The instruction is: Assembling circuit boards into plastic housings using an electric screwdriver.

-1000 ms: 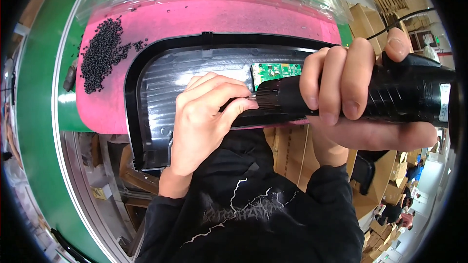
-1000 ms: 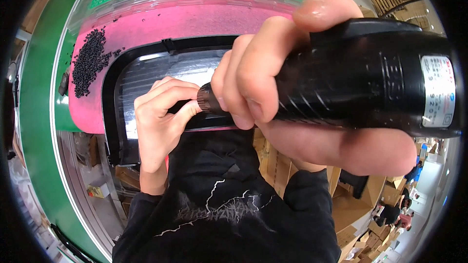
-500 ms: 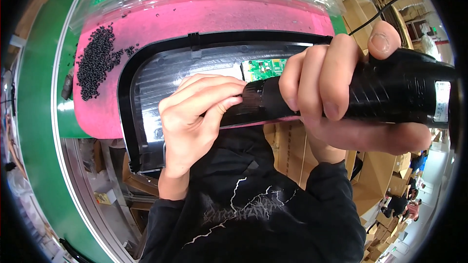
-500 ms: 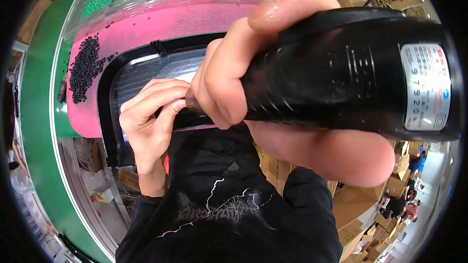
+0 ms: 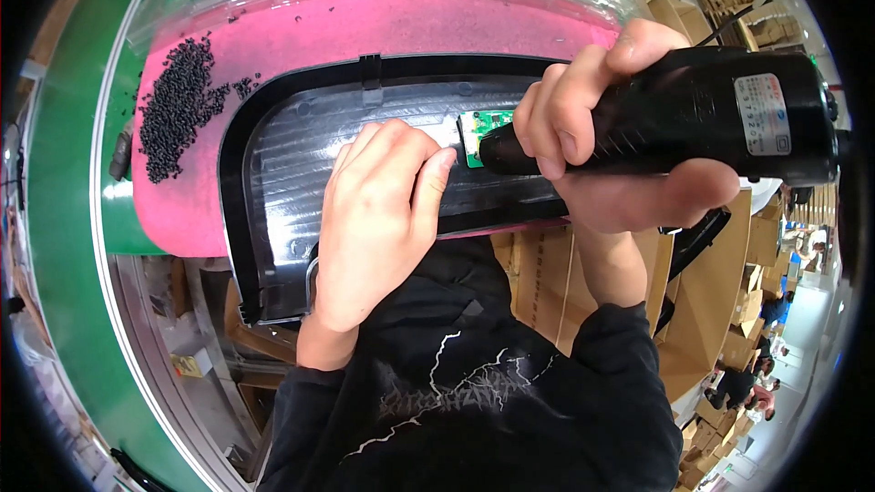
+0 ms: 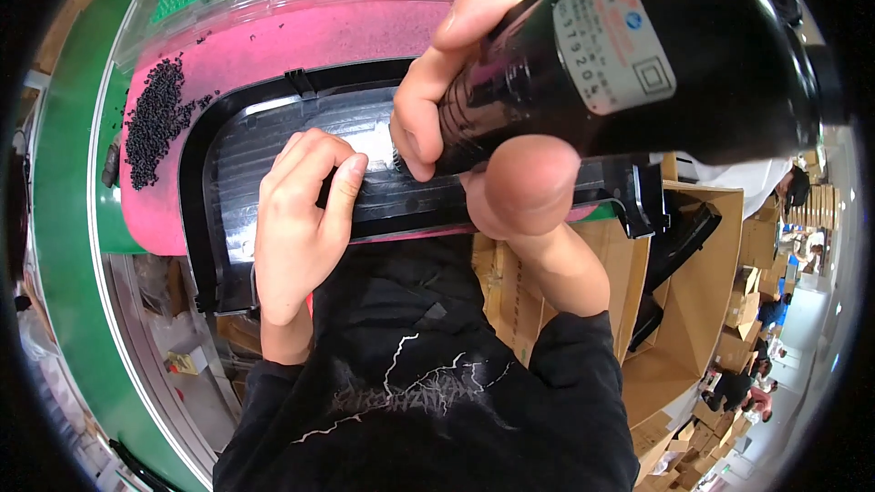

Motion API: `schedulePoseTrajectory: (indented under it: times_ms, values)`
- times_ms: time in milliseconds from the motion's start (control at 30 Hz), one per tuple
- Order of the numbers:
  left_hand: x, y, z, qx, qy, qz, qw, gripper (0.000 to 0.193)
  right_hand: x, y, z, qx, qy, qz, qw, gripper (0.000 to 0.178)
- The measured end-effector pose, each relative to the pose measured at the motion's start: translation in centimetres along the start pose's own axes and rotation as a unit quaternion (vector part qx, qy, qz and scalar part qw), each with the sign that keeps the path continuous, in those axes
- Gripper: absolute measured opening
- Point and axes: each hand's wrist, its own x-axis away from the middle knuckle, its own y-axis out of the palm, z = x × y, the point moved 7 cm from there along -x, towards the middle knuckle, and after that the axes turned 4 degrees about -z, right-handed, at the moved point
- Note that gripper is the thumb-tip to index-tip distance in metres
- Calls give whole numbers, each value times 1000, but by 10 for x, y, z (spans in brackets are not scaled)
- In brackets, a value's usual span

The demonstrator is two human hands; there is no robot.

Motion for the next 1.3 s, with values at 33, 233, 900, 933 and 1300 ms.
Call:
schedulePoseTrajectory:
  times_ms: [33, 233, 900, 933, 1300]
  values:
    - [0, -1, 1, 0, -3, 1, 1000, 9, -1, 3, 2, -24, -18, -50, 998, 91]
    - [-1, 0, 3, -6, 14, 17, 1000, 7, -6, 16, 4, -32, -54, -235, 970, 95]
    - [3, -7, 17, 75, 98, -8, 992, 19, 1, 9, -56, -139, -161, -150, 966, 76]
    - [3, -5, 17, 76, 100, -11, 992, 19, 2, 9, -56, -135, -161, -150, 966, 76]
    - [-1, 7, 19, 38, 78, -79, 993, 31, 6, -3, -65, -80, -169, -145, 972, 79]
